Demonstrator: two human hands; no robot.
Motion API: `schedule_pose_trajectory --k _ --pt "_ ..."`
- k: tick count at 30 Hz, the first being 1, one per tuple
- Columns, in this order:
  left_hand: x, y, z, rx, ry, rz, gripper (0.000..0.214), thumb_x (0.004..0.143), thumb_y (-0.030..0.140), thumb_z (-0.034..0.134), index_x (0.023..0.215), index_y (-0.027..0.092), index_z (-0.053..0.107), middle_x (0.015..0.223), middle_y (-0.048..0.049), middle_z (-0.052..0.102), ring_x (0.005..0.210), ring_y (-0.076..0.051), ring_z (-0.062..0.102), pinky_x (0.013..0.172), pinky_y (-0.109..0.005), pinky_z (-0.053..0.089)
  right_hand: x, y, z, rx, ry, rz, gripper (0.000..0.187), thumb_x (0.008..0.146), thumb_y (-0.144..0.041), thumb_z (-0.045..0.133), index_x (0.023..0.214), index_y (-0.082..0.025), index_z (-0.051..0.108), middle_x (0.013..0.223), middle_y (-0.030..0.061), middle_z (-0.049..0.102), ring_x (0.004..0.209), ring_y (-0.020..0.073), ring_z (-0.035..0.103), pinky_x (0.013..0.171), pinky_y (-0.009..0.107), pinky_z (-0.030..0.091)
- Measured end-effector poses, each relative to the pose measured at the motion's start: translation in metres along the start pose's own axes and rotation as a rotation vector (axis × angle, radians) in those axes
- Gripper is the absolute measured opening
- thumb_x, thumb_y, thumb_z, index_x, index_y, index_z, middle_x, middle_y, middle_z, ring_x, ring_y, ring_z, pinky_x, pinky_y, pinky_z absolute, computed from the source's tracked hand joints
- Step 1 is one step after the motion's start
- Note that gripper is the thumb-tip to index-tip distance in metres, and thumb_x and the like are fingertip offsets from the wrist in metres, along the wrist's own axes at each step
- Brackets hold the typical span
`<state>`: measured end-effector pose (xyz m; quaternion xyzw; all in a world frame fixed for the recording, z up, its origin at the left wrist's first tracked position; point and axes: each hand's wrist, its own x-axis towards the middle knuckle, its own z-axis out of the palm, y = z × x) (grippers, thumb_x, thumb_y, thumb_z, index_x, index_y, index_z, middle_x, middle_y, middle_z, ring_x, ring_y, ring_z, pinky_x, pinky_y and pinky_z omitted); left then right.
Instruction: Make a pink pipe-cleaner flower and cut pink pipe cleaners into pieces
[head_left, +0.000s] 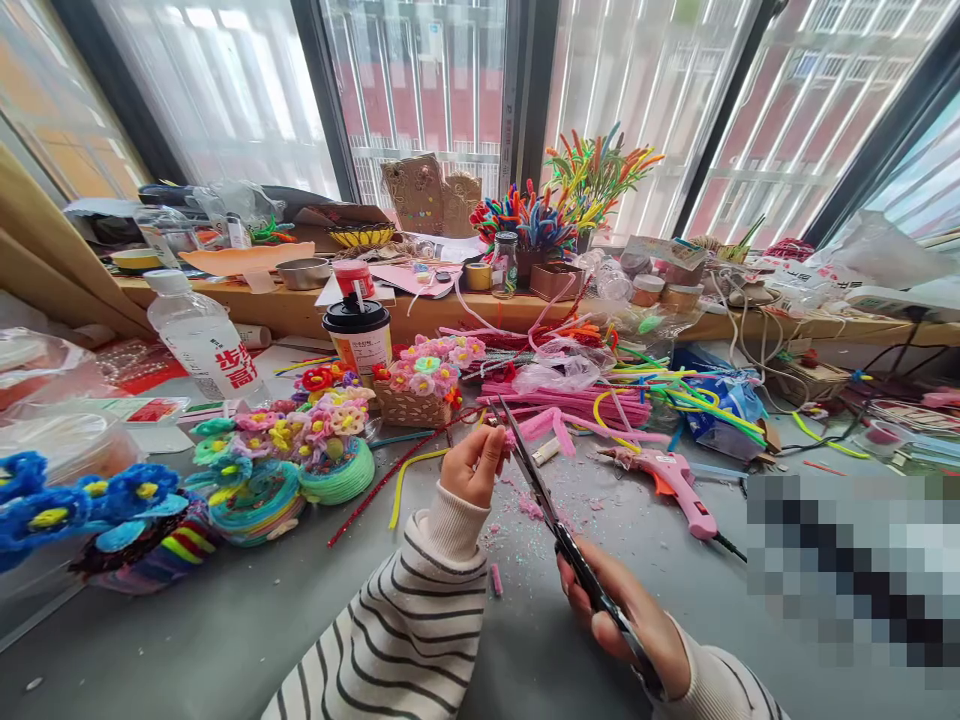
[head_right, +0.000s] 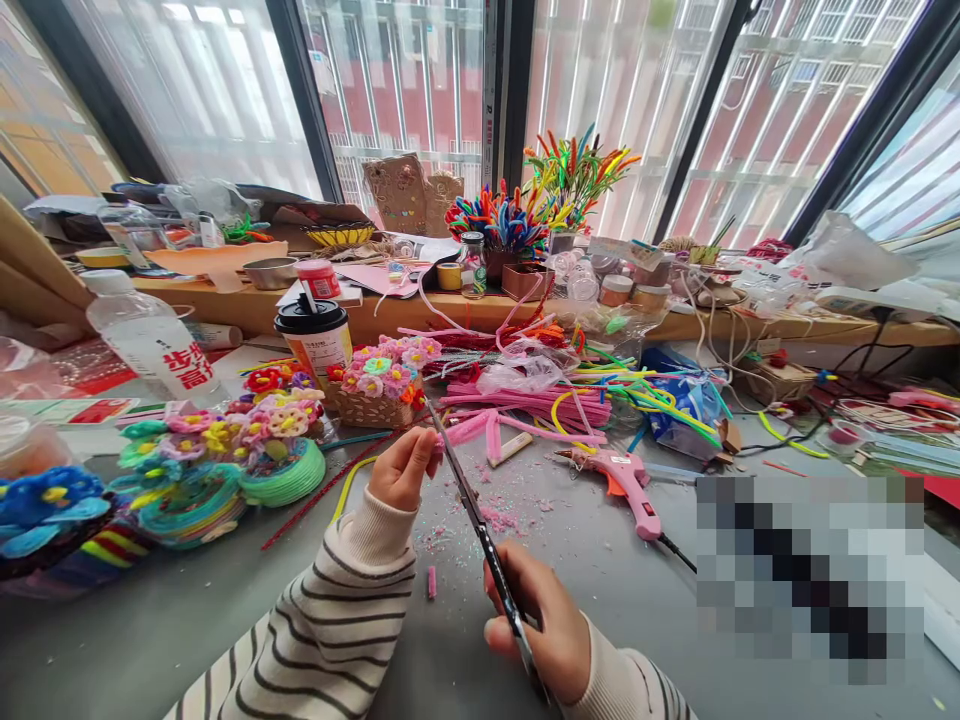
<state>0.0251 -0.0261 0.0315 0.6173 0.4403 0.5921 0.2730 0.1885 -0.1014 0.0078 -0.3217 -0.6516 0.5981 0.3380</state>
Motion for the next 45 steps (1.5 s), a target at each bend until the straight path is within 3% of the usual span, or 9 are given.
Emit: schedule_pose_trajectory --k 15,28,36,45 --pt "0.000 -0.003 0.000 0.158 -0.073 -0.014 0.033 0.074 0.037 0.036 0.049 0.016 0.042 0.043 0.0041 0.037 0.040 -0.007 0.031 0.041 -0.019 0.025 -0.001 0.005 -0.001 0.022 0.049 -0.001 0.041 0.060 -0.055 0.046 0.067 -0.016 0.037 0.055 -0.0035 0.030 0.045 0.0065 0.025 0.038 0.019 0.020" --pt "0.000 -0.004 0.000 0.103 -0.097 -0.034 0.034 0.073 0.040 0.035 0.050 0.016 0.042 0.043 0.0047 0.036 0.038 -0.006 0.031 0.041 -0.020 0.025 0.002 0.004 0.003 -0.025 0.081 0.032 0.034 0.060 -0.048 0.052 0.060 -0.016 0.039 0.048 -0.0050 0.032 0.039 0.0055 0.028 0.035 0.019 0.022" --pt "-0.001 -0.004 0.001 0.075 -0.181 -0.037 0.034 0.073 0.039 0.035 0.050 0.016 0.042 0.044 0.0039 0.036 0.042 -0.007 0.032 0.041 -0.019 0.026 0.001 -0.001 0.001 -0.048 0.083 0.012 0.041 0.057 -0.055 0.049 0.065 -0.016 0.038 0.051 -0.0048 0.031 0.043 0.0065 0.026 0.038 0.019 0.023" --pt "-0.001 -0.007 0.003 0.068 -0.181 -0.049 0.035 0.074 0.040 0.034 0.049 0.016 0.039 0.045 0.0035 0.034 0.043 -0.007 0.031 0.038 -0.019 0.024 0.001 0.010 0.002 -0.155 0.150 0.034 0.033 0.058 -0.046 0.053 0.059 -0.016 0.041 0.048 -0.0039 0.035 0.043 0.0069 0.030 0.039 0.021 0.024"
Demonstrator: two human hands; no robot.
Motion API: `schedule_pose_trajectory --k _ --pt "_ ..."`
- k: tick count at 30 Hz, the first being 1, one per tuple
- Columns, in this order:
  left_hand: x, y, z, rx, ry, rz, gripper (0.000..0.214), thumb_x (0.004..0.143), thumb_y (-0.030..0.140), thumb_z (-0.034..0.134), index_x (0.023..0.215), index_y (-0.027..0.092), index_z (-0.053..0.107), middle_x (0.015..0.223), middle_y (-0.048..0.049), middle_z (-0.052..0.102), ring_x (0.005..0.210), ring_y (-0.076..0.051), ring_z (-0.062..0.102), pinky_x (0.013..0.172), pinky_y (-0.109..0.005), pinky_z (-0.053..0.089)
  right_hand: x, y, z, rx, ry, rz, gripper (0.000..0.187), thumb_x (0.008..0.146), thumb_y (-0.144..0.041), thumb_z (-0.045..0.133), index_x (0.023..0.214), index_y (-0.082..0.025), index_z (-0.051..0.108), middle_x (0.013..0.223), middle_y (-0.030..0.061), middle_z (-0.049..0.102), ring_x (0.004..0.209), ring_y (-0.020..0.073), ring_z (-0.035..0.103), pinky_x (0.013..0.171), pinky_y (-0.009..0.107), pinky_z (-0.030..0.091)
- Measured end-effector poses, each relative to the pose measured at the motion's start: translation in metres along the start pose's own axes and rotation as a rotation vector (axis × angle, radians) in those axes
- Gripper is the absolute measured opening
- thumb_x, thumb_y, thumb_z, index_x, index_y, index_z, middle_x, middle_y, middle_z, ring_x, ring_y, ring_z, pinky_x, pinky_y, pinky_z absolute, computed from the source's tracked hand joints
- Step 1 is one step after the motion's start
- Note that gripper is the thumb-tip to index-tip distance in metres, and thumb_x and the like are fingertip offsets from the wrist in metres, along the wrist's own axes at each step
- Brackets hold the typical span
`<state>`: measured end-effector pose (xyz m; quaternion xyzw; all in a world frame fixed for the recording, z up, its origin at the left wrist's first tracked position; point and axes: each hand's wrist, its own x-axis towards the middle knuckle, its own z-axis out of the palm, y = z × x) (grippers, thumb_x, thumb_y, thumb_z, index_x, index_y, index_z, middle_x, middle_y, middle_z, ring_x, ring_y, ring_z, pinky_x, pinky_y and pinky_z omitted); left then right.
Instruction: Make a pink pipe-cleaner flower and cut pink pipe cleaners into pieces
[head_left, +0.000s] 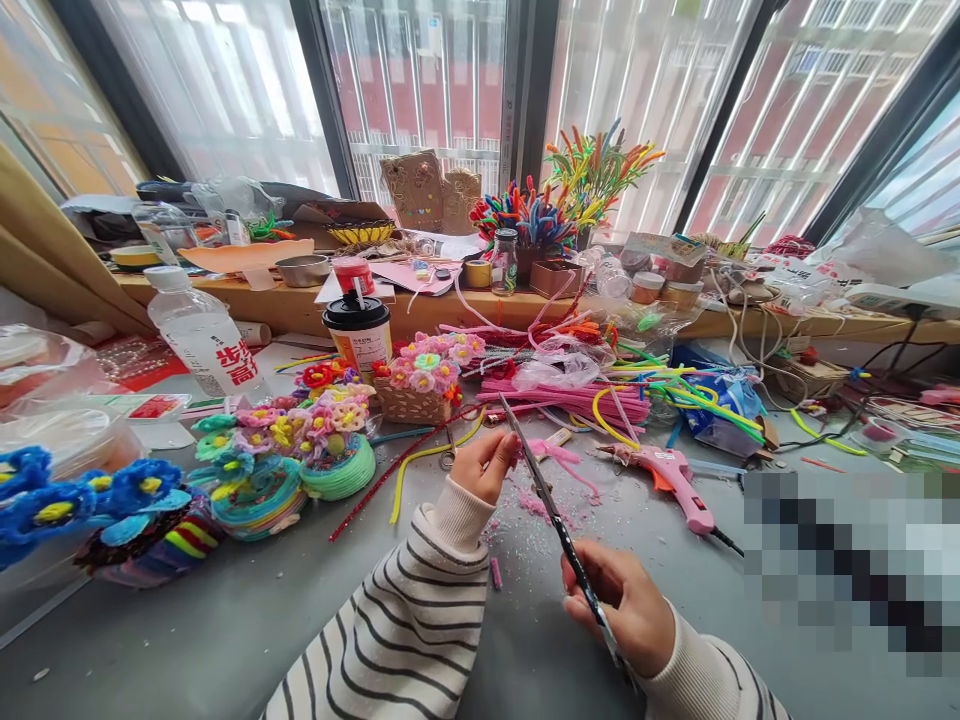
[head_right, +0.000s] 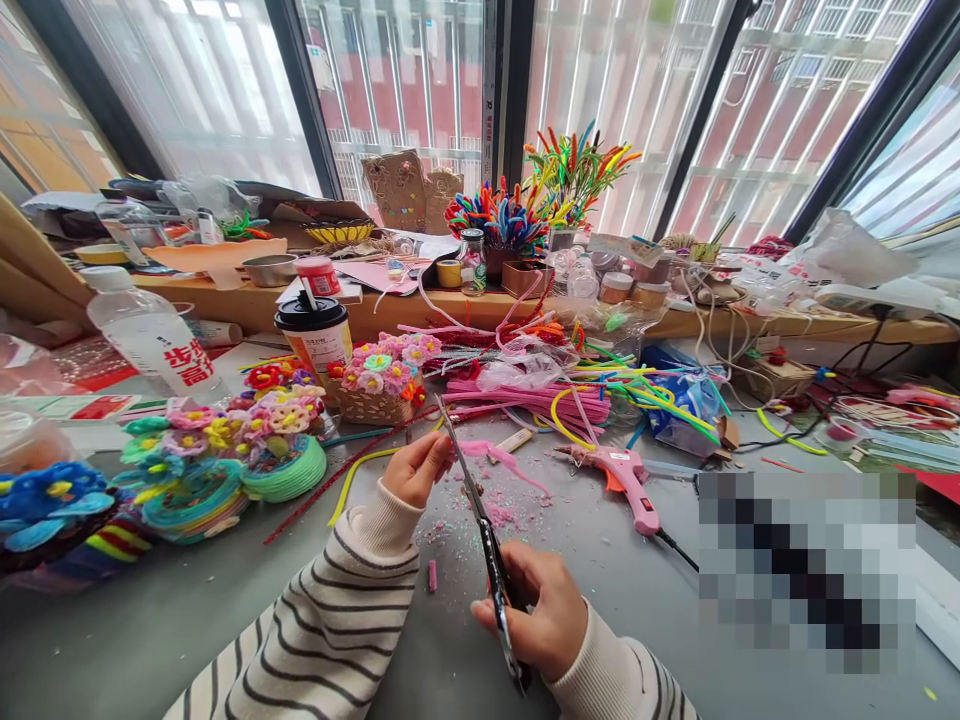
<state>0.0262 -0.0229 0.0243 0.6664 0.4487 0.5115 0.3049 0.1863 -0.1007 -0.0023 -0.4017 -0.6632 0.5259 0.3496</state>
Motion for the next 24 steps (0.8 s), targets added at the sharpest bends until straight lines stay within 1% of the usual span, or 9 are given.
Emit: schedule_pose_trajectory --k 6,10,13,16,19,24 --pt "0.000 -0.002 0.002 -0.012 0.007 -0.009 0.034 0.074 0.040 0.033 0.051 0.016 0.039 0.046 0.0035 0.033 0.044 -0.007 0.030 0.038 -0.018 0.023 0.001 -0.003 0.002 0.023 -0.009 0.008 0.032 0.060 -0.046 0.052 0.060 -0.016 0.040 0.046 -0.0047 0.034 0.038 0.0058 0.030 0.035 0.019 0.024" --pt "0.001 -0.003 0.002 -0.006 0.010 -0.017 0.033 0.074 0.039 0.034 0.051 0.016 0.039 0.046 0.0036 0.032 0.043 -0.007 0.030 0.038 -0.019 0.024 0.002 -0.005 0.003 0.045 -0.005 0.011 0.034 0.060 -0.048 0.051 0.061 -0.016 0.040 0.049 -0.0037 0.034 0.039 0.0060 0.030 0.035 0.020 0.024" --pt "0.000 0.001 0.002 -0.016 -0.011 -0.015 0.033 0.074 0.038 0.034 0.051 0.016 0.039 0.046 0.0034 0.033 0.044 -0.007 0.031 0.040 -0.019 0.025 0.003 -0.007 0.001 0.101 -0.013 -0.005 0.037 0.059 -0.052 0.050 0.063 -0.016 0.039 0.051 -0.0045 0.032 0.041 0.0060 0.028 0.036 0.019 0.024" --pt "-0.003 0.007 0.002 0.001 -0.048 -0.023 0.032 0.075 0.037 0.033 0.050 0.016 0.037 0.046 0.0035 0.033 0.044 -0.008 0.031 0.041 -0.020 0.025 0.005 -0.009 -0.002 0.162 -0.046 -0.014 0.044 0.055 -0.057 0.049 0.064 -0.017 0.037 0.052 -0.0050 0.031 0.041 0.0056 0.027 0.036 0.018 0.024" --pt "-0.004 0.008 0.002 0.029 -0.051 -0.005 0.034 0.074 0.038 0.033 0.049 0.016 0.036 0.045 0.0040 0.032 0.043 -0.008 0.030 0.041 -0.020 0.024 0.007 -0.009 -0.002 0.174 -0.077 0.004 0.045 0.054 -0.059 0.049 0.063 -0.017 0.037 0.048 -0.0058 0.033 0.037 0.0050 0.029 0.034 0.018 0.026" --pt "-0.002 0.001 0.004 0.051 -0.023 0.020 0.035 0.074 0.040 0.032 0.048 0.017 0.036 0.044 0.0043 0.031 0.042 -0.008 0.029 0.041 -0.020 0.023 0.007 -0.008 0.002 0.100 -0.058 -0.001 0.038 0.058 -0.052 0.050 0.061 -0.017 0.038 0.042 -0.0062 0.037 0.034 0.0060 0.036 0.034 0.020 0.029"
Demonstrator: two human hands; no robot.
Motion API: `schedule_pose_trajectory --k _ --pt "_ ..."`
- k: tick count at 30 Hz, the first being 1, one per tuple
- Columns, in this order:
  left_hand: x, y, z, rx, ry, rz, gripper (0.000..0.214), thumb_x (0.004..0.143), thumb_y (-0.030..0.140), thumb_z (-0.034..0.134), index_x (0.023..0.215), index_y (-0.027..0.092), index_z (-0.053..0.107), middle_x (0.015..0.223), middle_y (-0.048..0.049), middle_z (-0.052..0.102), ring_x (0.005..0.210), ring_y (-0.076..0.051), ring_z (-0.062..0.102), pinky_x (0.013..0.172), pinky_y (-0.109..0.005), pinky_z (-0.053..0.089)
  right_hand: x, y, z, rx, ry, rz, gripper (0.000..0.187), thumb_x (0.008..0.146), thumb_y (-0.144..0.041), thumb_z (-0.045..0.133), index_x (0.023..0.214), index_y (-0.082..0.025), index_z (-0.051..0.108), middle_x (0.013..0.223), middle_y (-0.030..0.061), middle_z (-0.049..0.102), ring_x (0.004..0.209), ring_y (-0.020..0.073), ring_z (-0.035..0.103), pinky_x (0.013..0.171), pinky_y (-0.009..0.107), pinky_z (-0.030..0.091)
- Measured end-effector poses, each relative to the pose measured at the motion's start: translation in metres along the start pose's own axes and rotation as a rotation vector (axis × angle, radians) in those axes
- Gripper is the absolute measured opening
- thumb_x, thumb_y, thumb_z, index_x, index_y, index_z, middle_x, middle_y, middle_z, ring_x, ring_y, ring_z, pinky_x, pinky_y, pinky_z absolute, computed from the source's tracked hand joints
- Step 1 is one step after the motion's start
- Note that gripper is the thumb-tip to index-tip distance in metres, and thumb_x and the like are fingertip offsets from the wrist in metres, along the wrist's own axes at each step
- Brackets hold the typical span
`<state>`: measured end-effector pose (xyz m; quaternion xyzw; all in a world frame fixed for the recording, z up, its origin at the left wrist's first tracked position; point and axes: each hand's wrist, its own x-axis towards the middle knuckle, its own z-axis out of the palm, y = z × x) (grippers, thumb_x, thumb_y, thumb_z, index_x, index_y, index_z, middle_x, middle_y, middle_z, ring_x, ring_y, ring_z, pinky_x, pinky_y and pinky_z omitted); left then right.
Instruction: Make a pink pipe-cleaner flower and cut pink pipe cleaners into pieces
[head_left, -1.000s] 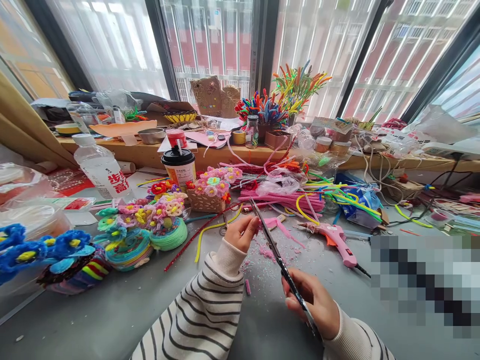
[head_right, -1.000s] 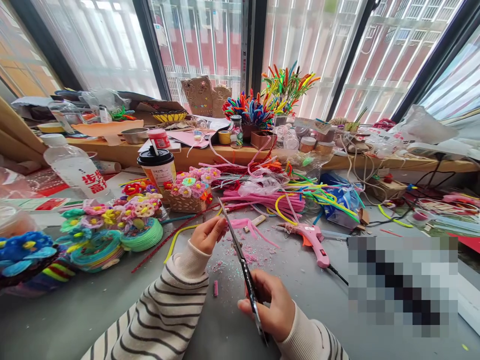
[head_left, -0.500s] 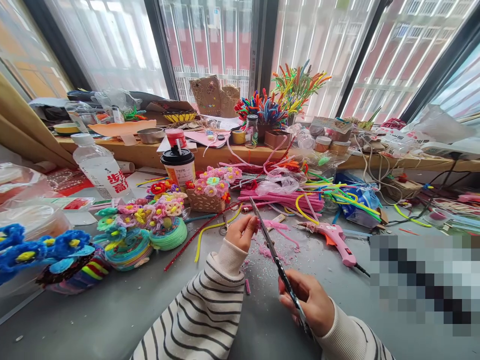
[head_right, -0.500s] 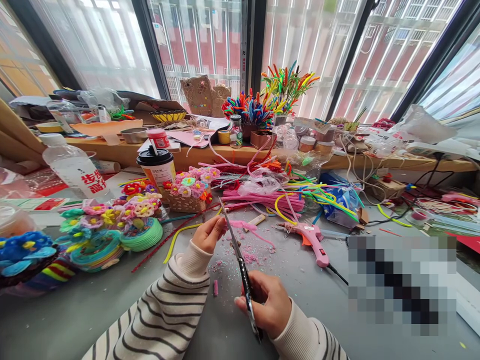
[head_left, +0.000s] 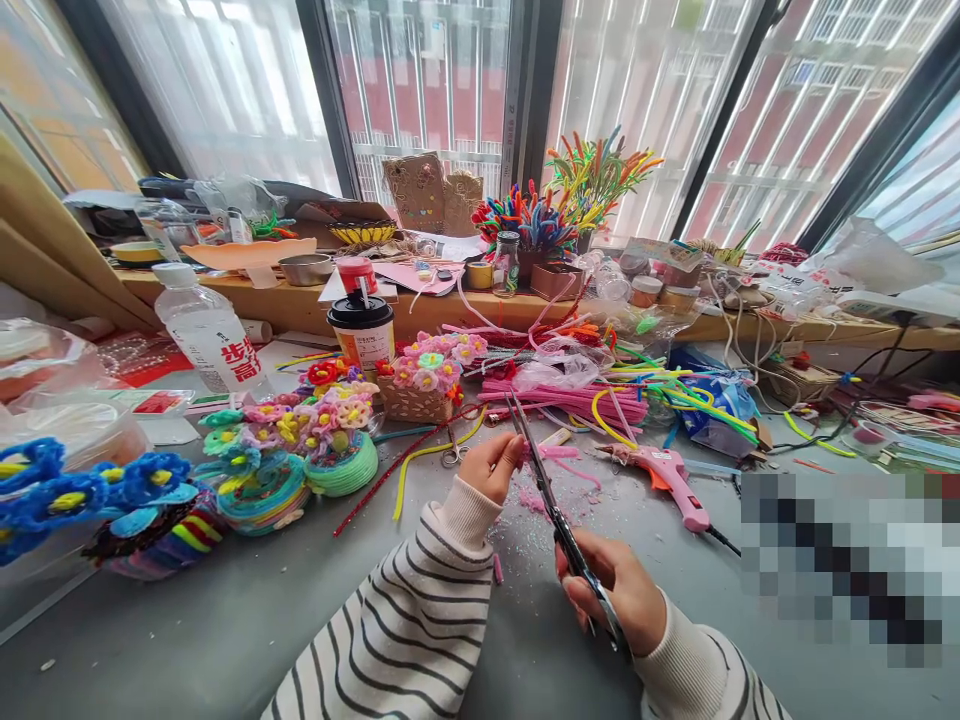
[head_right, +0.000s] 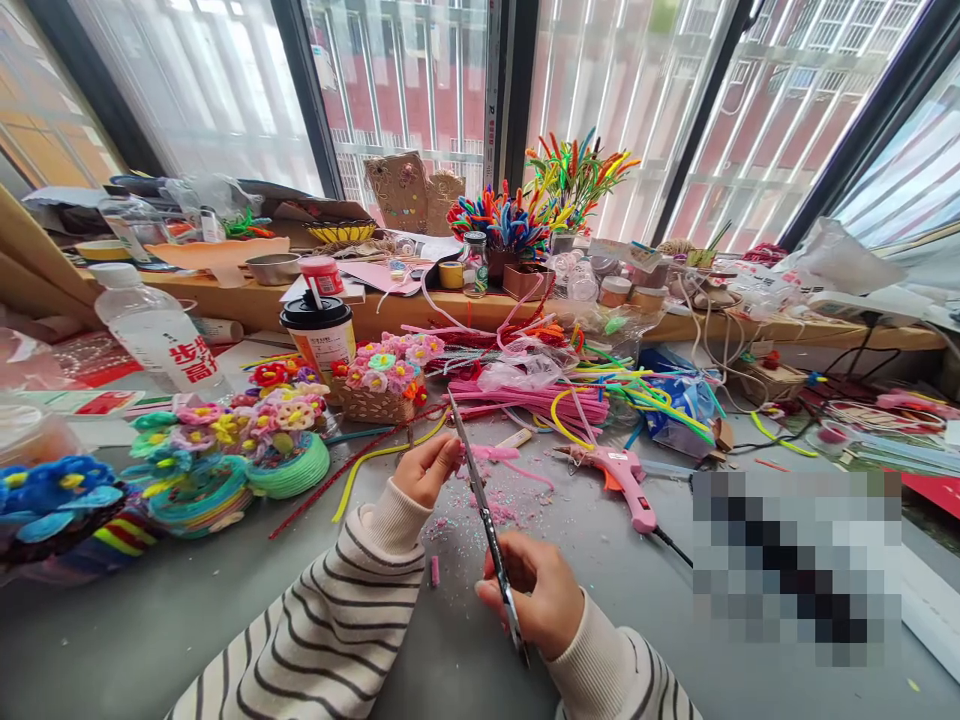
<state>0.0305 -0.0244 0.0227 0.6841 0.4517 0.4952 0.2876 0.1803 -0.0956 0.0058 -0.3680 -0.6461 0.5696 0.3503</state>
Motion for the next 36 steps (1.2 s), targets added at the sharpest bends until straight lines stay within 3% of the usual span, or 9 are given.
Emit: schedule_pose_trajectory --k 5,10,16,20,28,33,36 --pt "0.000 0.000 0.000 0.035 0.008 0.011 0.034 0.074 0.038 0.031 0.048 0.017 0.035 0.045 0.0044 0.031 0.042 -0.008 0.030 0.043 -0.021 0.024 0.000 0.005 0.000 -0.022 0.017 0.022 0.034 0.059 -0.047 0.053 0.060 -0.017 0.038 0.043 -0.0062 0.037 0.033 0.0064 0.038 0.034 0.019 0.030" --pt "-0.001 0.003 0.001 0.076 -0.063 0.013 0.032 0.075 0.033 0.032 0.049 0.016 0.036 0.044 0.0048 0.030 0.043 -0.008 0.029 0.045 -0.021 0.024 0.000 0.007 0.002 -0.035 0.112 0.021 0.029 0.065 -0.039 0.052 0.055 -0.018 0.035 0.040 -0.0072 0.034 0.031 0.0047 0.032 0.032 0.018 0.025" --pt "0.002 -0.001 -0.004 0.032 0.042 -0.029 0.034 0.075 0.038 0.031 0.049 0.016 0.037 0.043 0.0052 0.032 0.040 -0.007 0.030 0.043 -0.020 0.025 0.000 0.006 0.002 0.063 0.156 0.040 0.027 0.061 -0.037 0.056 0.059 -0.017 0.038 0.041 -0.0072 0.038 0.031 0.0054 0.036 0.032 0.018 0.029" --pt "0.004 -0.002 -0.012 0.073 0.111 -0.077 0.034 0.074 0.040 0.031 0.052 0.016 0.040 0.041 0.0057 0.033 0.039 -0.007 0.032 0.043 -0.019 0.026 0.000 0.009 -0.001 0.093 0.190 0.044 0.028 0.066 -0.041 0.050 0.060 -0.018 0.036 0.040 -0.0069 0.039 0.031 0.0059 0.037 0.032 0.018 0.031" --pt "0.007 -0.008 -0.028 0.289 0.015 -0.182 0.035 0.072 0.042 0.031 0.054 0.016 0.046 0.044 0.0037 0.044 0.041 -0.007 0.037 0.046 -0.018 0.029 -0.002 0.003 -0.004 -0.046 0.028 -0.025 0.028 0.064 -0.042 0.052 0.062 -0.015 0.044 0.056 0.0020 0.051 0.054 0.0139 0.051 0.053 0.025 0.040" --pt "0.008 -0.016 -0.035 0.464 -0.085 -0.286 0.034 0.072 0.041 0.030 0.055 0.016 0.047 0.046 0.0021 0.050 0.043 -0.009 0.040 0.048 -0.019 0.029 0.000 -0.001 -0.007 0.155 -0.111 -0.057 0.038 0.062 -0.050 0.049 0.073 -0.014 0.046 0.074 0.0076 0.053 0.070 0.0187 0.052 0.065 0.032 0.040" --pt "0.009 -0.020 -0.039 0.538 -0.121 -0.325 0.034 0.071 0.041 0.030 0.056 0.016 0.049 0.049 0.0006 0.054 0.044 -0.010 0.041 0.047 -0.019 0.029 0.000 -0.002 -0.009 0.168 -0.072 -0.032 0.030 0.066 -0.044 0.049 0.070 -0.014 0.045 0.070 0.0057 0.052 0.067 0.0176 0.053 0.064 0.031 0.042"
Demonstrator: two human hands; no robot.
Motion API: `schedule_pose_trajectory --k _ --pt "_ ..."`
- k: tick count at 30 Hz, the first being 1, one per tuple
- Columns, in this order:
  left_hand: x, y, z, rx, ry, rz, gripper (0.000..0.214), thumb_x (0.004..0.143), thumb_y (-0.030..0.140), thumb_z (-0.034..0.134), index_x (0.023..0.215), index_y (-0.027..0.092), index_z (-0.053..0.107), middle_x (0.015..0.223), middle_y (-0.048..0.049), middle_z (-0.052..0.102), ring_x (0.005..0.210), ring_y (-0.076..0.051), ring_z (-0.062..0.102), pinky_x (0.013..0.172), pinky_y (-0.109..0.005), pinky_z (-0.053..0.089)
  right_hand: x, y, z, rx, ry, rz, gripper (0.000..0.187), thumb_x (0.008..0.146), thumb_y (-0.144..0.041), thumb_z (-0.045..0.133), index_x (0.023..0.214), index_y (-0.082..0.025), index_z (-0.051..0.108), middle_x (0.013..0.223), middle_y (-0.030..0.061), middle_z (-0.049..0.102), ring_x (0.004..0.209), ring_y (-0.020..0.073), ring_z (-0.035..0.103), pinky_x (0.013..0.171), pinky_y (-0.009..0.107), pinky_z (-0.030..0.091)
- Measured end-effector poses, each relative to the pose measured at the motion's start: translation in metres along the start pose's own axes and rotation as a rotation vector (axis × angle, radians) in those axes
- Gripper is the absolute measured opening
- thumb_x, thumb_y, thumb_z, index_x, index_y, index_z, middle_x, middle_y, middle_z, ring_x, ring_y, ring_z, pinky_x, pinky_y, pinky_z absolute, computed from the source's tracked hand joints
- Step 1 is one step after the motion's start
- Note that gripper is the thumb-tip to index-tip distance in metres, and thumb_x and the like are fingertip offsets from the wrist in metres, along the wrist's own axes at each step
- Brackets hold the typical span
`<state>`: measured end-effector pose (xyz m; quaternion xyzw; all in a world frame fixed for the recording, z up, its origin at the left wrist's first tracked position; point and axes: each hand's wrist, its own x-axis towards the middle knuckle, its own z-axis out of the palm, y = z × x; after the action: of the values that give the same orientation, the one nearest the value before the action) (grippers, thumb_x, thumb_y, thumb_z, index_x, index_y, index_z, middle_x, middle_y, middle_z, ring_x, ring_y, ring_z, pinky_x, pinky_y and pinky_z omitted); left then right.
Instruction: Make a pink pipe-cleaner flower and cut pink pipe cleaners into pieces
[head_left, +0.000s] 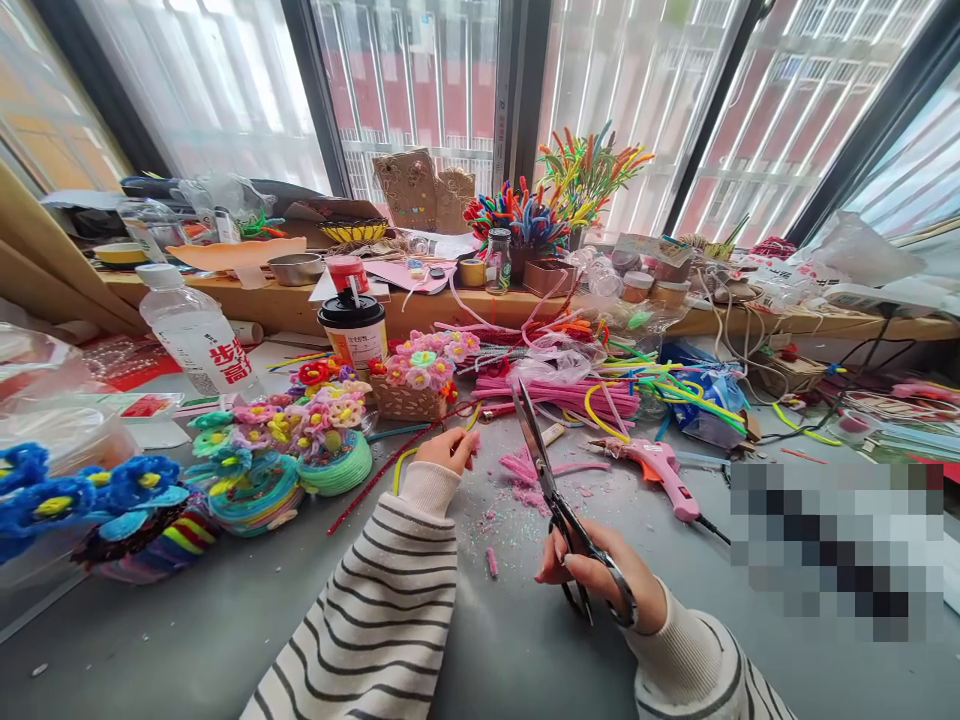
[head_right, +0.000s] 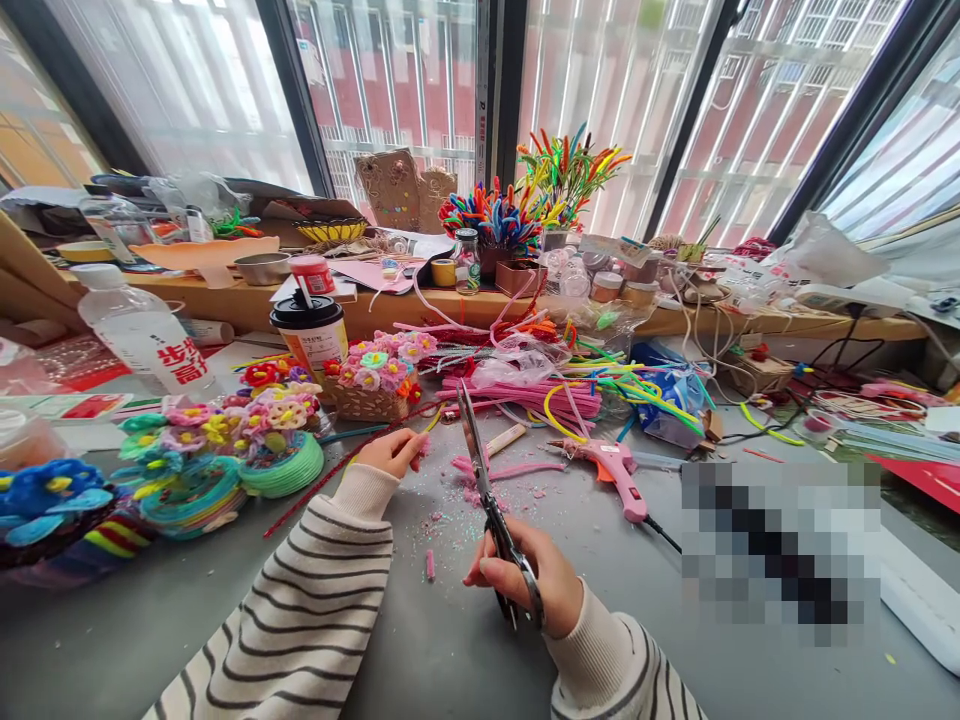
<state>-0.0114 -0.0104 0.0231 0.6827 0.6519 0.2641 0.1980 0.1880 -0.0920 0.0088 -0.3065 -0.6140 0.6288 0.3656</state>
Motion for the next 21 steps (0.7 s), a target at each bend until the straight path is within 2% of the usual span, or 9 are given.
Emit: schedule_pose_trajectory --k 5,8,10,13,15,18,21 --pt "0.005 -0.004 -0.002 0.037 -0.109 -0.054 0.036 0.069 0.042 0.032 0.061 0.016 0.055 0.055 -0.0027 0.058 0.047 -0.012 0.048 0.048 -0.021 0.034 -0.016 -0.003 -0.008 -0.314 0.251 -0.016 0.018 0.069 -0.033 0.047 0.065 -0.015 0.046 0.059 0.0009 0.048 0.057 0.0133 0.051 0.055 0.024 0.043" --pt "0.007 -0.005 -0.003 0.027 -0.151 -0.078 0.036 0.067 0.041 0.035 0.062 0.014 0.058 0.057 -0.0054 0.060 0.051 -0.014 0.053 0.051 -0.022 0.037 -0.039 -0.005 -0.024 -0.652 0.389 -0.025 0.018 0.069 -0.033 0.046 0.062 -0.017 0.047 0.050 -0.0018 0.046 0.043 0.0097 0.044 0.041 0.019 0.038" --pt "0.007 -0.005 -0.004 0.010 -0.181 -0.087 0.035 0.067 0.039 0.037 0.063 0.013 0.059 0.059 -0.0069 0.062 0.053 -0.015 0.055 0.053 -0.021 0.039 -0.060 -0.004 -0.040 -0.938 0.449 -0.049 0.018 0.068 -0.034 0.046 0.060 -0.018 0.051 0.050 -0.0002 0.049 0.042 0.0105 0.044 0.040 0.020 0.037" --pt "0.006 -0.004 -0.004 -0.022 -0.219 -0.098 0.034 0.067 0.037 0.039 0.068 0.011 0.061 0.063 -0.0084 0.063 0.056 -0.015 0.058 0.056 -0.020 0.041 -0.092 0.003 -0.066 -1.252 0.508 -0.096 0.018 0.065 -0.035 0.048 0.068 -0.019 0.055 0.064 0.0053 0.059 0.055 0.0162 0.054 0.051 0.024 0.042" --pt "0.006 -0.004 -0.004 -0.041 -0.236 -0.108 0.034 0.066 0.036 0.040 0.072 0.010 0.061 0.066 -0.0090 0.064 0.058 -0.015 0.059 0.057 -0.020 0.041 -0.111 0.010 -0.081 -1.385 0.514 -0.084 0.023 0.064 -0.038 0.048 0.074 -0.019 0.057 0.074 0.0077 0.062 0.066 0.0210 0.057 0.058 0.028 0.043" --pt "0.005 -0.004 -0.004 -0.060 -0.247 -0.118 0.035 0.066 0.036 0.041 0.076 0.009 0.061 0.069 -0.0102 0.064 0.061 -0.016 0.060 0.059 -0.020 0.042 -0.130 0.021 -0.094 -1.514 0.485 0.006 0.025 0.064 -0.038 0.045 0.075 -0.020 0.058 0.078 0.0087 0.062 0.069 0.0234 0.058 0.053 0.029 0.045" --pt "0.006 -0.004 -0.004 -0.069 -0.247 -0.114 0.035 0.065 0.036 0.042 0.077 0.009 0.062 0.072 -0.0108 0.064 0.063 -0.016 0.060 0.059 -0.020 0.042 -0.136 0.025 -0.100 -1.542 0.475 0.062 0.026 0.065 -0.031 0.038 0.076 -0.020 0.059 0.082 0.0099 0.061 0.073 0.0243 0.057 0.056 0.031 0.045"
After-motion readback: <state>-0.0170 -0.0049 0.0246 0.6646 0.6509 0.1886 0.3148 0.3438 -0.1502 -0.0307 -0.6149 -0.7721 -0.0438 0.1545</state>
